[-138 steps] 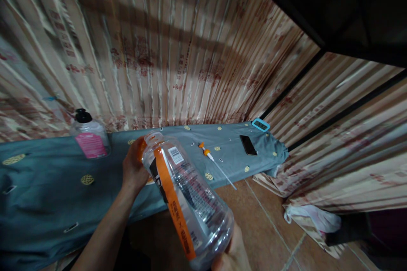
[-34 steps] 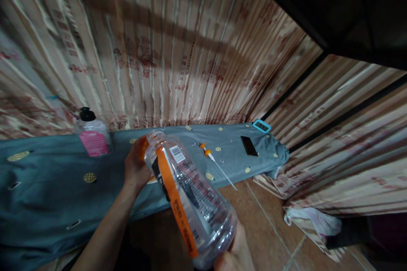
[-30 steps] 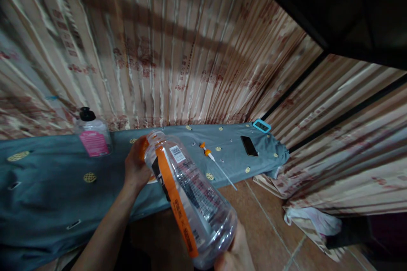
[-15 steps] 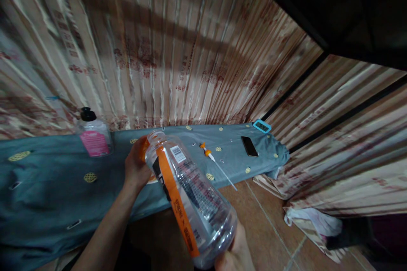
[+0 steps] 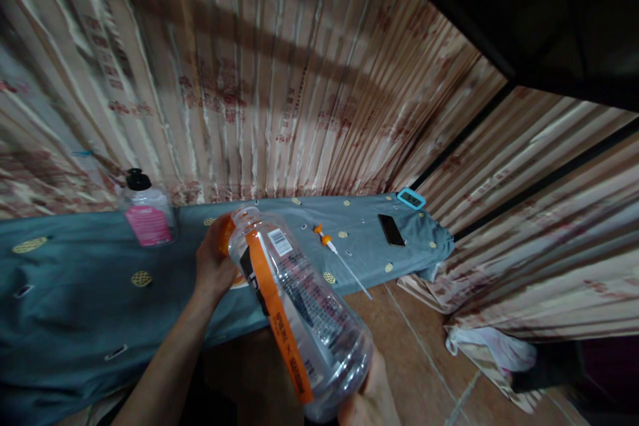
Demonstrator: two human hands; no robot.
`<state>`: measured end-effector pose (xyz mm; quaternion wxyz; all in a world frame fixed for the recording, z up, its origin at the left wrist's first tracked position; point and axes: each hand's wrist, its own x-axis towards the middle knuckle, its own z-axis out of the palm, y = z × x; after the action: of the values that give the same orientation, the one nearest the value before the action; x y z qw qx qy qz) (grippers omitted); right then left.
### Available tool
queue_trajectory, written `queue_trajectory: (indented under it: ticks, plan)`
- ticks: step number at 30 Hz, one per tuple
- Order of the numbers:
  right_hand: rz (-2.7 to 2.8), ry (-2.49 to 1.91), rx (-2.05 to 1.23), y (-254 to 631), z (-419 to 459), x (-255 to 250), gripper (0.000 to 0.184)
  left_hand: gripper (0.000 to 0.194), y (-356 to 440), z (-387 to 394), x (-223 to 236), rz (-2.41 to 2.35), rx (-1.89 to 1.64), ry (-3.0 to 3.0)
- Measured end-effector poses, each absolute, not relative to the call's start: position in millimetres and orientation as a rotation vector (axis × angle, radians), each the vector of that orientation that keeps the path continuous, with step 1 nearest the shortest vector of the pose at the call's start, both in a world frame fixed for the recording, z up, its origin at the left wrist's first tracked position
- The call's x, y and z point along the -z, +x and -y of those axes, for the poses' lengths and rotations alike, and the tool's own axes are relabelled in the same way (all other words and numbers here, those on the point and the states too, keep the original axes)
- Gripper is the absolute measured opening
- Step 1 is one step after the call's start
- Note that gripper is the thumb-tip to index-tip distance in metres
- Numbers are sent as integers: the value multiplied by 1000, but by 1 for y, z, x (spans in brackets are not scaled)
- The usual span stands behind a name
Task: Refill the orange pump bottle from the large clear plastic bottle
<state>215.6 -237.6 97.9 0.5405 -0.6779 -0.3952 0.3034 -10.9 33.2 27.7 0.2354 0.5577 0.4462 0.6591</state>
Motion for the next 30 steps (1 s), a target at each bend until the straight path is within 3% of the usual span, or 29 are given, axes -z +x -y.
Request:
queue_trajectory:
  ticks: [18,30]
  plan:
    - [914,-1486,-820,215,229,-115,96,54,-9,-36,-22,-1236,-1840,1550]
    - [896,-1484,-780,211,228,-114,83,54,-9,-36,-23,-1232,-1851,1535]
